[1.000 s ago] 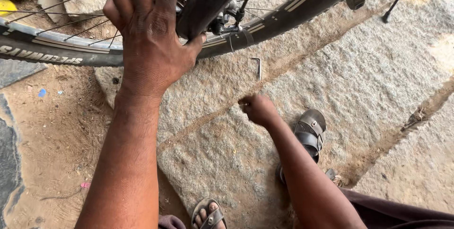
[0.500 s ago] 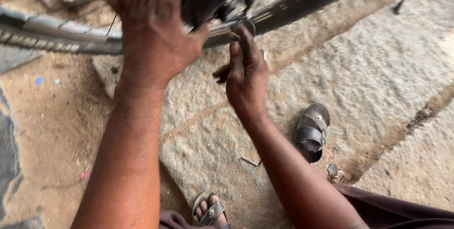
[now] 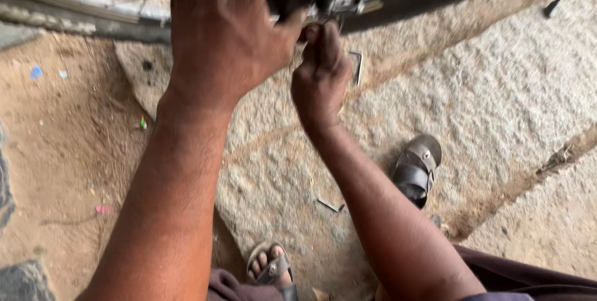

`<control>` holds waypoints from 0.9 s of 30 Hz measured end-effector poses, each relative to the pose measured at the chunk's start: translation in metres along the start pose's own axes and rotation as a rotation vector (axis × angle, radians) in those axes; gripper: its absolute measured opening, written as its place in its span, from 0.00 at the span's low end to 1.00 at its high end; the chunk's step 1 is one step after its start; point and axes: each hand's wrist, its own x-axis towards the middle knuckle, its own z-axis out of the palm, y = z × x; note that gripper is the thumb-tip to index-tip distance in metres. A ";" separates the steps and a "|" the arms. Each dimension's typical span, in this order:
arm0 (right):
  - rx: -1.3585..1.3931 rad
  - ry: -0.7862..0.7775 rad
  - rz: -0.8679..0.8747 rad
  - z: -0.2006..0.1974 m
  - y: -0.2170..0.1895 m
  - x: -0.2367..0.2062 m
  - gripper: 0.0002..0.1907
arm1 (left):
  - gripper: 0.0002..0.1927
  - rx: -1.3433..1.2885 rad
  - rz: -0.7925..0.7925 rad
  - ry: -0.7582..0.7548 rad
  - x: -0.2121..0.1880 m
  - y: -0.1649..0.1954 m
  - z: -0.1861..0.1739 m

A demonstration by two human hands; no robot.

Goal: The person is repairing the front disc brake caliper of a bicycle. They use an Allen key to loosen and tighten bolts, remove the brake pads, and reassemble the caliper. The person spins the wheel to test the brake alignment.

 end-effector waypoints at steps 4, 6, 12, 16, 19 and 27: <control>0.517 -0.176 0.256 -0.008 0.015 0.005 0.09 | 0.51 -0.086 0.068 0.054 -0.001 -0.003 -0.007; 0.606 -0.078 0.195 -0.010 0.012 0.000 0.12 | 0.54 -0.120 0.071 0.092 0.001 -0.002 -0.007; 0.404 -0.415 0.578 -0.014 0.004 -0.010 0.09 | 0.66 0.250 -0.068 0.335 -0.008 0.028 0.017; 0.565 -0.260 0.455 -0.029 0.010 -0.006 0.07 | 0.64 0.094 -0.085 0.285 -0.020 0.057 0.042; 0.629 -0.159 0.420 -0.032 0.006 -0.005 0.06 | 0.66 0.058 -0.130 0.258 -0.014 0.063 0.064; 0.758 -0.199 0.452 -0.020 0.016 -0.011 0.03 | 0.67 0.153 -0.110 0.333 -0.016 0.052 0.088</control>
